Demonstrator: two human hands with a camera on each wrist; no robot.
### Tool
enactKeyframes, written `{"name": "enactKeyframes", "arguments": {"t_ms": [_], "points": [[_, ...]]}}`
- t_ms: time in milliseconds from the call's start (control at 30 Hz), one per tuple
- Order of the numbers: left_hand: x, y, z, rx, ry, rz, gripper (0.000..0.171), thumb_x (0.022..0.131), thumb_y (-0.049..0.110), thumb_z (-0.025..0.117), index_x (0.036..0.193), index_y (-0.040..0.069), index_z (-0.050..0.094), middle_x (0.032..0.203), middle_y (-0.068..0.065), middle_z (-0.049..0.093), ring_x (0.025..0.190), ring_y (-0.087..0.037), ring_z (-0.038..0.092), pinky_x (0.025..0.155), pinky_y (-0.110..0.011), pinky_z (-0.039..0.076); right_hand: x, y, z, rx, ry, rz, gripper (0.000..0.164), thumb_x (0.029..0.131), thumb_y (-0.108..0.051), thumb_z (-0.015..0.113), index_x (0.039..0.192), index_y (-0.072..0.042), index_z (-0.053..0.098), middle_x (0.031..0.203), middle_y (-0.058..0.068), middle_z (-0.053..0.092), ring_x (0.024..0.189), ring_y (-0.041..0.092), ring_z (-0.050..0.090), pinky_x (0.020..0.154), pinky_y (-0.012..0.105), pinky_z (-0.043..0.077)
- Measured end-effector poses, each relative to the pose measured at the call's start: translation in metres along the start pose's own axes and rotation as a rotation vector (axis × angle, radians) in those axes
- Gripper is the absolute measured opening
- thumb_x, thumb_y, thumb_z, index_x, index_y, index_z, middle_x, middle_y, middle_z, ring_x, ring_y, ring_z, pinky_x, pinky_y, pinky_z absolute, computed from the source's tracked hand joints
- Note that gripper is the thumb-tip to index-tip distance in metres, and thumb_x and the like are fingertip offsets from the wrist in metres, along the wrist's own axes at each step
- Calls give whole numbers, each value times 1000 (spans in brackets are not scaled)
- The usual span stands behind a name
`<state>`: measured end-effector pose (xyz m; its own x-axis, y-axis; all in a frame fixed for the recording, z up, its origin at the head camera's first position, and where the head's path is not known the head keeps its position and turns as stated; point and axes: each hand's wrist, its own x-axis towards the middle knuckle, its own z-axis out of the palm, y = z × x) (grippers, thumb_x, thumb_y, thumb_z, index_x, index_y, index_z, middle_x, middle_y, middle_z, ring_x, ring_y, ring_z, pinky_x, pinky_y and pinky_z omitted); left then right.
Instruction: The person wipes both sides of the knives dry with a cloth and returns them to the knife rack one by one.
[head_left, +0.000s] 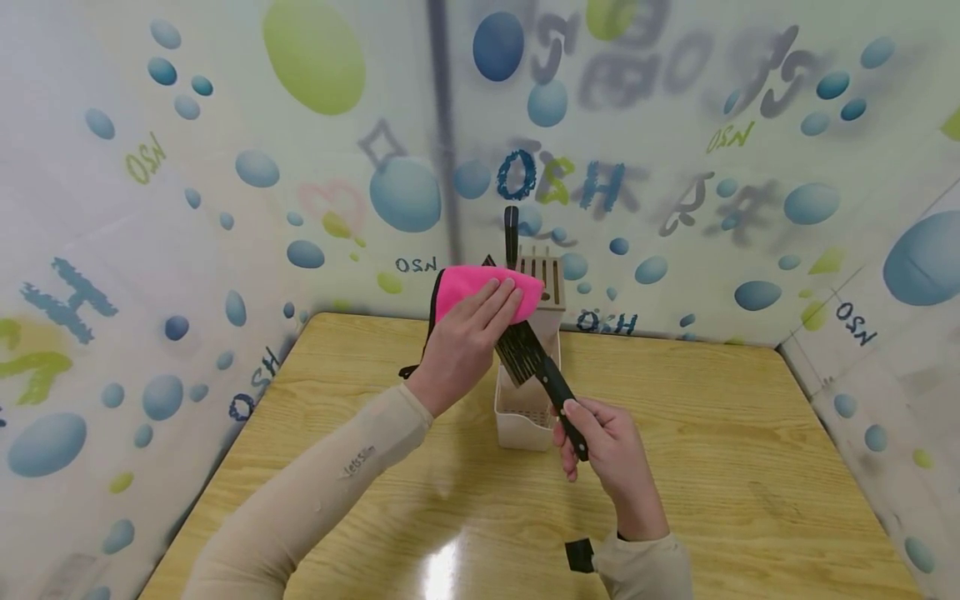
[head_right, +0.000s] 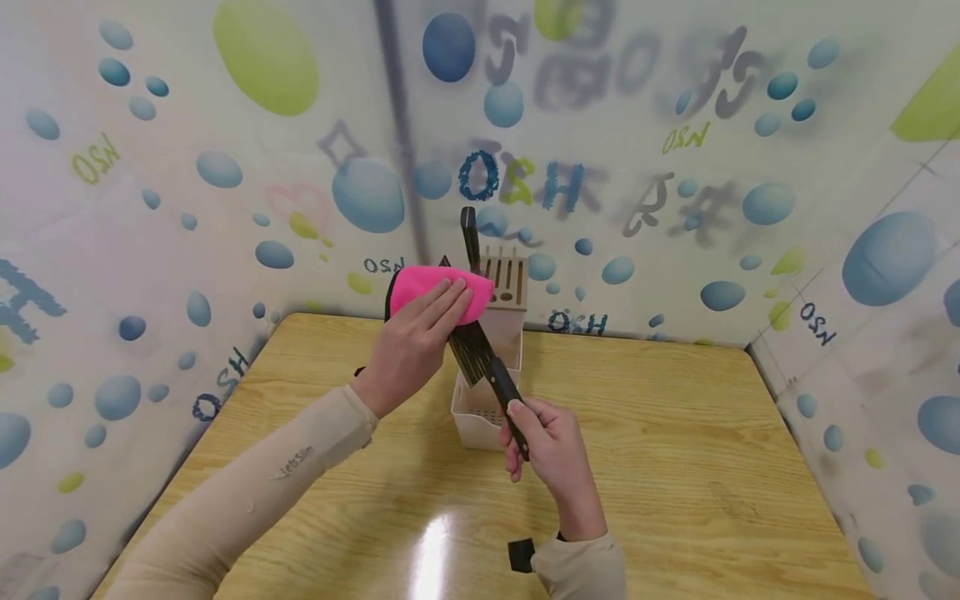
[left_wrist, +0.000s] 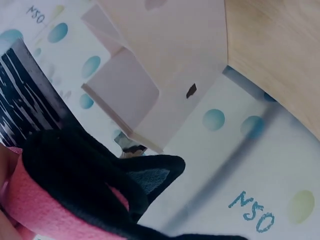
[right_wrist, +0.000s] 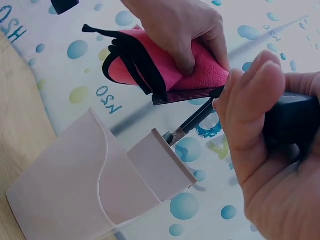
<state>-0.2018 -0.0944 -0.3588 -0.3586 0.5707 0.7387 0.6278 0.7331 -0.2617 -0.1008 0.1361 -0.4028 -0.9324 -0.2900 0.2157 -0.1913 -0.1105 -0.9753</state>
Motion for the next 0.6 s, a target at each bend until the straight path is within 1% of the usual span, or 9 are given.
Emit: {"name": "enactKeyframes", "arguments": {"t_ms": [100,367,600], "points": [[-1,4,0,-4,4,15,51,90,-7,69,140,1,63,142,-14,64,134,-28,60,113,-36,46,0,0,0,0,5,9,38,112,-15,45,103,19,60,72,2,62,47,13,58,41,31,56],[-3,15,-2,-18,-40,44,57,88,-5,73,143,1,60,145,-14,61,137,-28,57,116,-36,43,0,1,0,4,17,14,40,112,-16,44,103,19,59,72,1,62,47,13,58,41,31,56],[-4,27,-5,-10,-54,80,53,92,-2,72,144,2,60,146,-13,61,138,-28,56,116,-35,43,1,0,1,0,52,44,41,112,-19,45,106,19,60,72,3,63,47,13,58,41,31,56]]}}
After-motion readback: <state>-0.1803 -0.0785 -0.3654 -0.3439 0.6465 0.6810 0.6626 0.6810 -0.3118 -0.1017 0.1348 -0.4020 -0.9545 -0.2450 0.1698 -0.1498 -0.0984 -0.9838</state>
